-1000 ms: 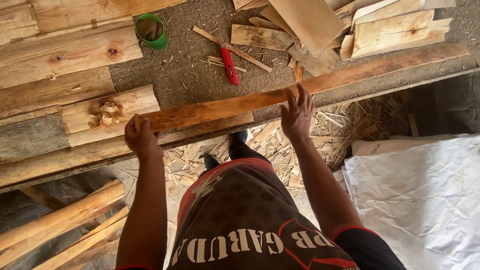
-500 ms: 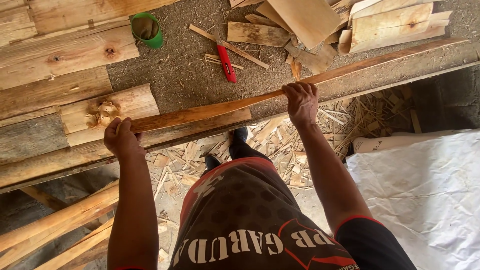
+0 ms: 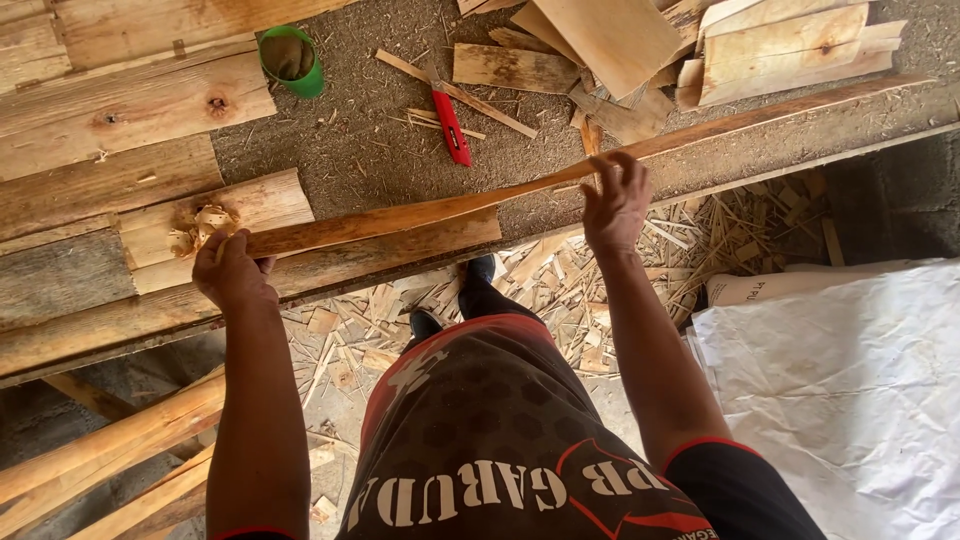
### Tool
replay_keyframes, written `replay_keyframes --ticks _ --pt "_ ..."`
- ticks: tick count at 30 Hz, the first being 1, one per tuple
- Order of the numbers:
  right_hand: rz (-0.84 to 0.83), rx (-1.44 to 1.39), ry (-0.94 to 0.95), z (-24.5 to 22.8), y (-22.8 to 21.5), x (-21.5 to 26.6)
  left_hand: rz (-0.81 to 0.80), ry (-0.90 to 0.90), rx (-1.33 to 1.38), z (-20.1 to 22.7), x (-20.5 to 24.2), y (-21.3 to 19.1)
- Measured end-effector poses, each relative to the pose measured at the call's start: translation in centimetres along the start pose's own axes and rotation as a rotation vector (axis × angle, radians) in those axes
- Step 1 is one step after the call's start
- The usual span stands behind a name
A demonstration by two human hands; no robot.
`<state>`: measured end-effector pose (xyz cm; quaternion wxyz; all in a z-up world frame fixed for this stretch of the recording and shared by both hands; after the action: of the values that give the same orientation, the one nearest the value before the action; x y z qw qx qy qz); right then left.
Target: Manually clean and trim long thin wood strips and bark elements using a red utility cutter on a workshop table.
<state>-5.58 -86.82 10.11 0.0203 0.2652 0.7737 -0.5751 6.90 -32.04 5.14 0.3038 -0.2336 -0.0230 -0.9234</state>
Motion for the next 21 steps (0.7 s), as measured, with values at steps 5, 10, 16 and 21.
replay_keyframes --ticks 5,10,16,21 --pt "0.124 -0.296 0.274 6.1 3.3 2.2 -0.003 0.025 0.043 1.4 -1.7 -0.5" --pt "-0.008 -0.335 0.317 6.6 4.1 2.1 0.007 0.032 -0.002 2.9 -2.3 -1.1" --pt "0.035 -0.166 -0.023 2.1 2.7 1.2 0.015 0.142 -0.044 3.2 -4.3 -2.6" --pt "-0.208 -0.048 -0.16 0.6 4.4 0.8 -0.098 0.164 0.038 1.5 -7.3 -4.2"
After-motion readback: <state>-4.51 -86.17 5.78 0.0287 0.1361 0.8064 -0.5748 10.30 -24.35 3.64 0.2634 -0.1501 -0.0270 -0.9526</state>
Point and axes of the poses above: each hand's wrist, its own x-axis away from the middle knuckle, its own y-axis out of the palm, z = x × y, the point moved 3 cm from there along -x, towards the middle knuckle, and after that the axes turned 3 degrees about -x, right-handed, at the moved point
